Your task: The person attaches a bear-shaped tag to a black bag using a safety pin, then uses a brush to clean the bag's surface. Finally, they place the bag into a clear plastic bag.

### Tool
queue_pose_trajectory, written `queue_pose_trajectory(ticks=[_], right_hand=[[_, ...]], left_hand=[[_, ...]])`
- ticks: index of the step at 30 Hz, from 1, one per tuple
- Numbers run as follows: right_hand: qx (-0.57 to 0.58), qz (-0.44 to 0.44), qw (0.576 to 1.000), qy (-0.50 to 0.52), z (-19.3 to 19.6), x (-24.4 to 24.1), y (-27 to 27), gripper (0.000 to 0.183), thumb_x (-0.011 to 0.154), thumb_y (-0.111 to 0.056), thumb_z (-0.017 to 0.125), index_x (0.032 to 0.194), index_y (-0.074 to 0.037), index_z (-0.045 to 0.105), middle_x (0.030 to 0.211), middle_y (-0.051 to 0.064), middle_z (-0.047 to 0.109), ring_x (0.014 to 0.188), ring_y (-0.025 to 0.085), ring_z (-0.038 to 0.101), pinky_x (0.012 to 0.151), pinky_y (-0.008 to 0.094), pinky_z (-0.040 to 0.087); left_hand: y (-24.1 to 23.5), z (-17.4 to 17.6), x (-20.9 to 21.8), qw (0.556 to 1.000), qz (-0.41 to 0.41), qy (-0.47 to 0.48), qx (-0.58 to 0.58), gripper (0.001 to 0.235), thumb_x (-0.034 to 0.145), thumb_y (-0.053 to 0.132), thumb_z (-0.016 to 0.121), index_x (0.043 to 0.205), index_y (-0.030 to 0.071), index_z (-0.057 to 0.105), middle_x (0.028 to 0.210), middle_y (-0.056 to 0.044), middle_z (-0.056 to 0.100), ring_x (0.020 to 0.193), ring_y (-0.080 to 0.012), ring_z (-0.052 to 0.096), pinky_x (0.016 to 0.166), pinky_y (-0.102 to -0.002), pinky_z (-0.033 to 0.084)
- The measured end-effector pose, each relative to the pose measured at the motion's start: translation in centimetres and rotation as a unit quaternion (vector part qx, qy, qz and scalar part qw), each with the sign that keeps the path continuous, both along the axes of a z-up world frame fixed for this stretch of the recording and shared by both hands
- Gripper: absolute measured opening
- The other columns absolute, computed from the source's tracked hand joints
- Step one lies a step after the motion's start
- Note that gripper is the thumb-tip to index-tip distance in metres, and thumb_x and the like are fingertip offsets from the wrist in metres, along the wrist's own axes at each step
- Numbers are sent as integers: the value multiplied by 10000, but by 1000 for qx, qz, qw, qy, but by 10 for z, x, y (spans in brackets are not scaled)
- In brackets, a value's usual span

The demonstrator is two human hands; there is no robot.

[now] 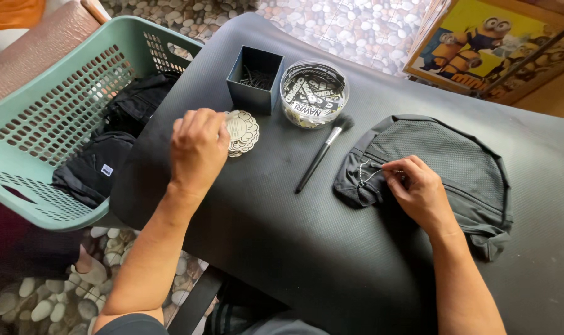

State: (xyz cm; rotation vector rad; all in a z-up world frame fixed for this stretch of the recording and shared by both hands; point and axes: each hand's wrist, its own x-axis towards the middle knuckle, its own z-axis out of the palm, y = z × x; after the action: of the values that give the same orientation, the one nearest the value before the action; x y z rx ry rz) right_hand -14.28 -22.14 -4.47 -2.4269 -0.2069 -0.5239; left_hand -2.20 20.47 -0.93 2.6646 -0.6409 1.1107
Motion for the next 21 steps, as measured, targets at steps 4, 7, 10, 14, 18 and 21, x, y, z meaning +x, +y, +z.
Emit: queue_pose_trajectory(ticks=[4,7,10,14,18,21], right_hand=[[0,-2,1000,-2,5,0,4,157,903,-119,756,1048,-179,758,941,71,704,848,315,717,725,423,569],[5,-13,1000,1,4,0,3,189,897,-120,756,1054,-222,776,946,29,715,855,275,722,758,382,570],[6,-11,1000,0,4,0,0,188,896,-110,736,1059,-197,767,956,62,711,860,319,711,755,411,564],[42,19,999,8,14,-1,1,213,867,-75,712,1058,-156,765,961,133,706,858,384,700,749,457,553],[37,35,999,5,22,-3,3,210,884,-86,712,1088,-122,748,968,159,699,872,397,701,762,467,551],[31,20,999,-10,27,-1,-1,200,936,-163,737,1135,-147,753,1033,122,703,942,353,706,833,444,549]], left_hand=[[-2,33,-6,998,-29,7,-61,95,999,140,620,1027,141,711,916,-9,627,879,-239,648,771,-362,501],[-19,48,-7,972,-126,68,-187,122,1049,84,606,1073,40,717,951,-102,669,891,-329,676,776,-386,535],[-51,51,-4,938,-210,114,-250,128,1042,100,645,1103,39,740,939,-126,695,908,-363,699,781,-419,550],[-113,36,3,870,-305,234,-309,239,979,145,703,1212,97,719,1044,-117,748,1034,-333,717,908,-422,544],[-171,31,10,808,-386,340,-286,349,959,219,710,1286,123,635,974,-106,761,987,-333,724,894,-467,544],[-206,19,21,780,-413,383,-273,369,958,268,706,1296,157,609,949,-61,773,949,-293,723,882,-445,543]])
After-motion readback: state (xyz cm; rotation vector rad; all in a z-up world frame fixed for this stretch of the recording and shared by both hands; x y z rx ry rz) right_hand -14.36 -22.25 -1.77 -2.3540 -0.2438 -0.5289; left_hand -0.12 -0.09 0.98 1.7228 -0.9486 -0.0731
